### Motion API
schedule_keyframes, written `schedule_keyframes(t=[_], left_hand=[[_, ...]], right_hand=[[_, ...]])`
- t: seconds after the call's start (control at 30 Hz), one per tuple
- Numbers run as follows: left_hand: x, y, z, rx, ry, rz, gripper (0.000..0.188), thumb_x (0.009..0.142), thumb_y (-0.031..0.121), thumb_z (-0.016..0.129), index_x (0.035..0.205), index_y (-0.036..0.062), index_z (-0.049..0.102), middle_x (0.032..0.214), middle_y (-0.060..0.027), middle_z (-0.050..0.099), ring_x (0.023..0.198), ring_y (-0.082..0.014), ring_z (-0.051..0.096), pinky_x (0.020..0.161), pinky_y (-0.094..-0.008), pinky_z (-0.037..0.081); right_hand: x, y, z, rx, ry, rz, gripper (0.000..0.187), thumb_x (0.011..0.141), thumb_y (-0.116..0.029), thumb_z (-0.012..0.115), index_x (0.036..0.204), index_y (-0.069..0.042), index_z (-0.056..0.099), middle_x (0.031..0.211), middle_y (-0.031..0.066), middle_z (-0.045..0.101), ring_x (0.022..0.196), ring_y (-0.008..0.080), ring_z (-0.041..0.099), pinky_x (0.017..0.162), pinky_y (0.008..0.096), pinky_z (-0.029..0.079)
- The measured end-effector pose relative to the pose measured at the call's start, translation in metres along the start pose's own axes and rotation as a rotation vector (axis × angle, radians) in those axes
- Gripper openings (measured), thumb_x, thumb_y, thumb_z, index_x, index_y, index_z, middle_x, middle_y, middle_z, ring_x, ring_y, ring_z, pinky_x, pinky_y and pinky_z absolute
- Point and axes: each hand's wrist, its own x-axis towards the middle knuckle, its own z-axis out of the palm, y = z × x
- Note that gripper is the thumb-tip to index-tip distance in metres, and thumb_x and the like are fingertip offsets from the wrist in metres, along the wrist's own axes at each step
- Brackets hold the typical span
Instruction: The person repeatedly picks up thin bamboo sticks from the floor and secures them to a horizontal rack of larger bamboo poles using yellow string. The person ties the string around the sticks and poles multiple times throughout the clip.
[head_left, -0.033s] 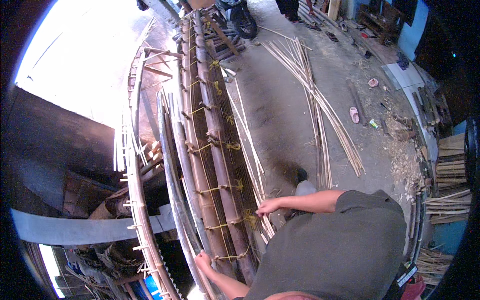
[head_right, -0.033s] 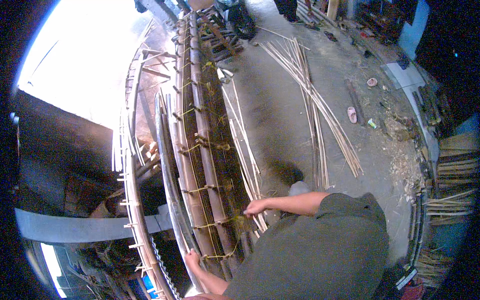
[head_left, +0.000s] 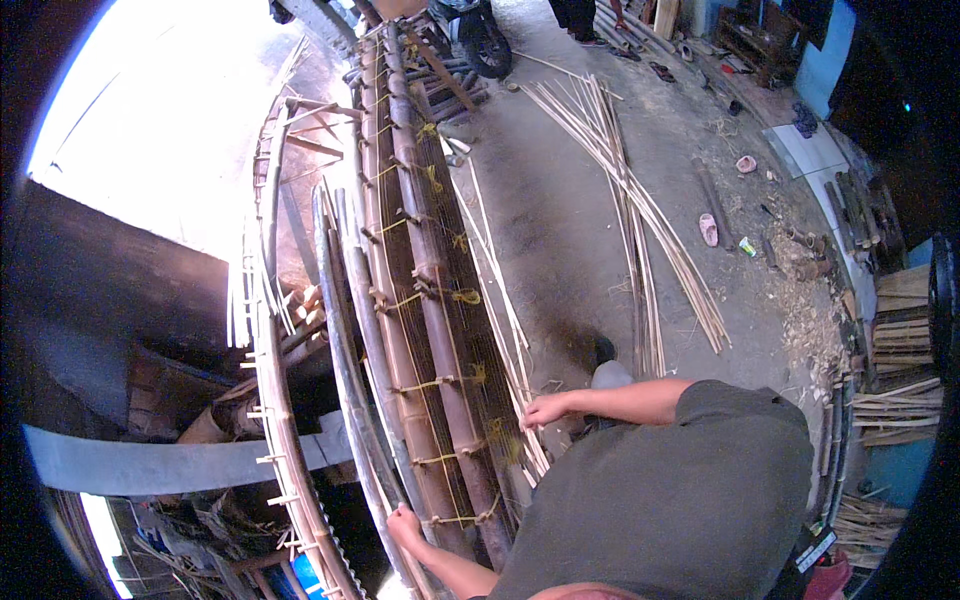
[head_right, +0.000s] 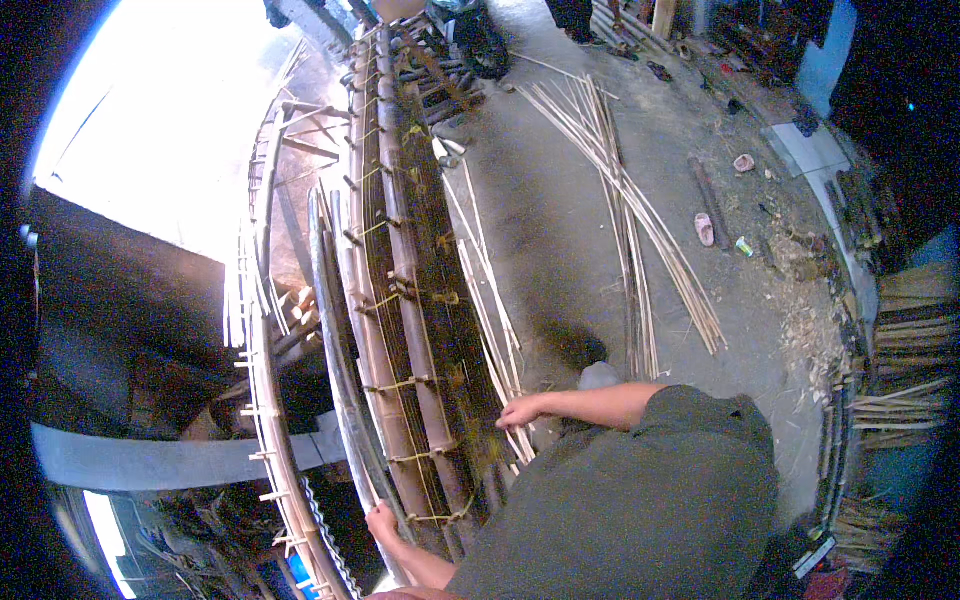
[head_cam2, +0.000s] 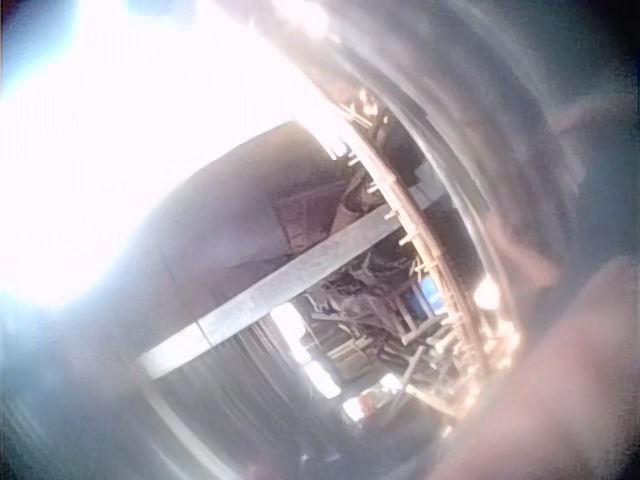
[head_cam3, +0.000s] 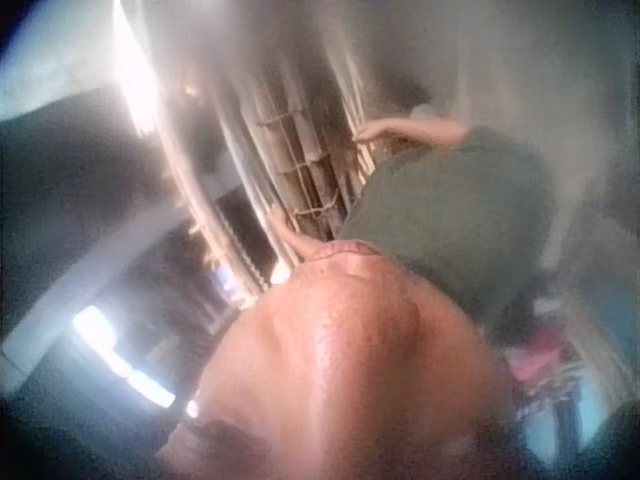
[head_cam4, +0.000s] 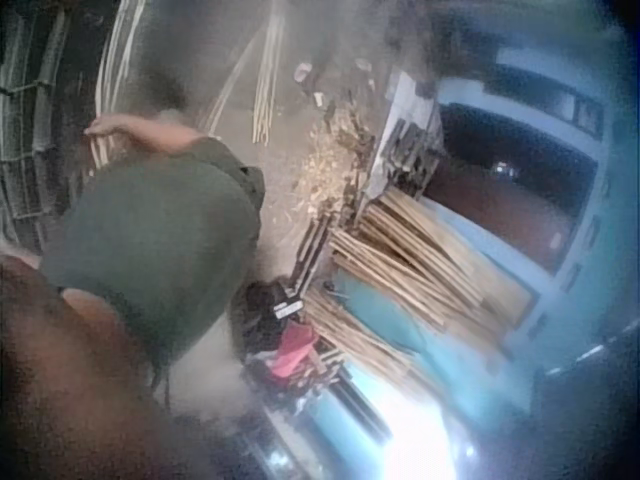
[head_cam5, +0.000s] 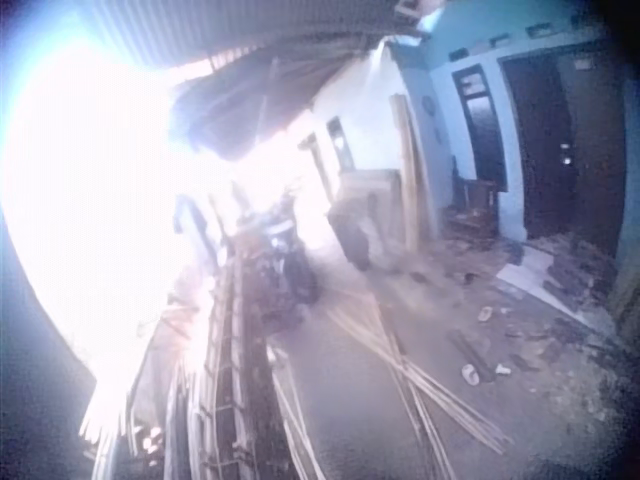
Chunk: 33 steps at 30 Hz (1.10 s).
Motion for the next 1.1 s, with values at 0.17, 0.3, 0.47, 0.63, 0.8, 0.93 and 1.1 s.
schedule_keyframes(t=[0.17, 0.3, 0.47, 0.63, 0.8, 0.93, 1.1], left_hand=[[0.011, 0.104, -0.034, -0.129, 0.13, 0.258, 0.037, 0.093, 0.028, 0.05, 0.103, -0.0042, 0.065, 0.098, -0.0272, 0.065, 0.091, -0.0408, 0.063, 0.079, -0.0453, 0.048], [0.02, 0.247, -0.034, -0.248, 0.258, 0.446, 0.036, 0.094, 0.026, 0.05, 0.109, -0.0029, 0.064, 0.102, -0.0247, 0.065, 0.094, -0.0393, 0.063, 0.083, -0.042, 0.048], [0.034, 0.45, -0.019, -0.415, 0.176, 0.691, 0.033, 0.095, 0.025, 0.052, 0.114, -0.0005, 0.063, 0.105, -0.022, 0.066, 0.095, -0.033, 0.065, 0.084, -0.0365, 0.049], [0.041, 0.645, 0.042, -0.343, -0.07, 0.932, 0.03, 0.096, 0.021, 0.054, 0.115, 0.0002, 0.063, 0.103, -0.016, 0.068, 0.089, -0.0198, 0.066, 0.081, -0.0301, 0.05], [0.071, 0.809, 0.19, -0.291, -0.552, 1.059, 0.03, 0.096, 0.019, 0.054, 0.114, -0.0037, 0.062, 0.101, -0.0186, 0.069, 0.092, -0.018, 0.065, 0.081, -0.0304, 0.05], [0.08, 0.885, 0.34, 0.16, -0.753, 1.165, 0.043, 0.096, 0.038, 0.048, 0.116, 0.0026, 0.062, 0.105, -0.0235, 0.065, 0.101, -0.0393, 0.062, 0.086, -0.0444, 0.049], [0.131, 0.836, 0.552, 0.506, -1.213, 0.921, 0.059, 0.092, 0.051, 0.047, 0.124, 0.0024, 0.055, 0.114, -0.0304, 0.059, 0.111, -0.0445, 0.055, 0.095, -0.0474, 0.043]], right_hand=[[-0.051, 0.053, -0.066, 0.382, 0.065, 0.262, 0.047, 0.092, -0.047, 0.049, 0.098, -0.005, 0.069, 0.094, 0.0097, 0.071, 0.088, 0.0235, 0.068, 0.073, 0.0418, 0.054], [-0.103, 0.036, -0.148, -0.512, 0.179, 0.31, 0.035, 0.085, -0.034, 0.052, 0.102, -0.007, 0.067, 0.1, 0.0157, 0.068, 0.091, 0.0343, 0.065, 0.079, 0.046, 0.051], [-0.132, 0.036, -0.261, -0.347, 0.428, 0.144, 0.033, 0.085, -0.033, 0.053, 0.099, -0.007, 0.068, 0.097, 0.0183, 0.067, 0.091, 0.0374, 0.064, 0.08, 0.0474, 0.05], [-0.154, 0.092, -0.38, -0.107, 0.874, 0.262, 0.03, 0.083, -0.034, 0.057, 0.088, -0.007, 0.069, 0.091, 0.0178, 0.068, 0.084, 0.037, 0.064, 0.075, 0.0476, 0.05], [-0.196, 0.201, -0.441, 0.149, 1.029, 0.564, 0.034, 0.086, -0.036, 0.055, 0.084, -0.004, 0.068, 0.086, 0.0188, 0.067, 0.081, 0.0363, 0.065, 0.073, 0.0449, 0.05], [-0.213, 0.297, -0.45, 0.179, 1.051, 0.965, 0.038, 0.083, -0.038, 0.054, 0.084, -0.004, 0.069, 0.085, 0.0214, 0.066, 0.08, 0.0362, 0.065, 0.073, 0.0448, 0.051], [-0.205, 0.358, -0.545, 0.431, 1.179, 1.112, 0.033, 0.081, -0.033, 0.055, 0.087, -0.005, 0.07, 0.092, 0.0218, 0.067, 0.087, 0.0379, 0.065, 0.08, 0.046, 0.051]])
